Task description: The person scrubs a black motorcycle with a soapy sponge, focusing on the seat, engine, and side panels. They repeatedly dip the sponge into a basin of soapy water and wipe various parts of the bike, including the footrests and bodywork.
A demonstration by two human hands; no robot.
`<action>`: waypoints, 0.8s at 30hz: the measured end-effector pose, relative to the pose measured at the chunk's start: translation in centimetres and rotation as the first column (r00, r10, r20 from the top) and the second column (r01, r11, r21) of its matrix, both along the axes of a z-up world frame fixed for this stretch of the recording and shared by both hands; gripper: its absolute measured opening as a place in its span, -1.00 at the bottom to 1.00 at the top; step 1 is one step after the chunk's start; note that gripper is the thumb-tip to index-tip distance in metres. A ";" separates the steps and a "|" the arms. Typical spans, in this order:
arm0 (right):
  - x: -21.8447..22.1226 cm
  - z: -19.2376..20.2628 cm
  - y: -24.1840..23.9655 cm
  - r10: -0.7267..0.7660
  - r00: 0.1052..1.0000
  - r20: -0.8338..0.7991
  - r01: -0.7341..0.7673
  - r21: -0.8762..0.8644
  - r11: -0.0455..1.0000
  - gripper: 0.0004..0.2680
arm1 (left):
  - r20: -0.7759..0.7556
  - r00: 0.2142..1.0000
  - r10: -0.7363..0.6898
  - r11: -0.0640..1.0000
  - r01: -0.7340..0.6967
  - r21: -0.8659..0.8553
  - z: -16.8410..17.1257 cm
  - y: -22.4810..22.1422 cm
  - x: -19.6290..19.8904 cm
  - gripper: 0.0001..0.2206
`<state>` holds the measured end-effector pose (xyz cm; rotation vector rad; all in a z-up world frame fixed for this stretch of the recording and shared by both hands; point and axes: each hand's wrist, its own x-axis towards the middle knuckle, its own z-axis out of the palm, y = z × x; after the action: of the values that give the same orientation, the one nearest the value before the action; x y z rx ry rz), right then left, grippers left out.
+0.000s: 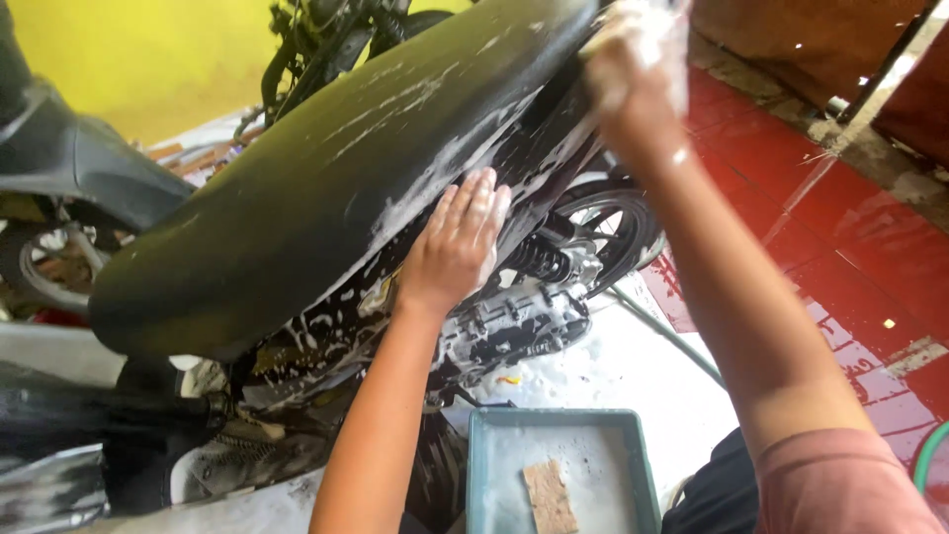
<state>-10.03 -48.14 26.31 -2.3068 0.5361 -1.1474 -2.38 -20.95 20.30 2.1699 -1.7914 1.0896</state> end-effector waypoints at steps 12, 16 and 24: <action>2.3 1.2 -5.5 0.086 0.989 0.119 -0.039 -0.349 0.936 -0.78 | 0.059 0.979 0.194 0.980 -0.197 0.042 4.2 -11.4 -0.2 -0.18; 0.8 -0.8 -4.2 0.226 0.970 0.086 -0.178 -0.382 0.907 -0.82 | 0.093 0.976 0.196 0.981 -0.196 -0.013 4.2 -11.5 0.0 -0.13; 3.7 -2.8 -6.5 0.200 0.882 0.426 -0.285 0.144 0.948 -0.61 | 0.069 0.978 0.198 0.980 -0.194 -0.050 4.0 -11.4 -0.4 -0.12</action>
<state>-6.36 -54.63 23.47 -1.8268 0.1853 -1.3296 -2.74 -32.37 24.26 2.3500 -1.5914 1.2523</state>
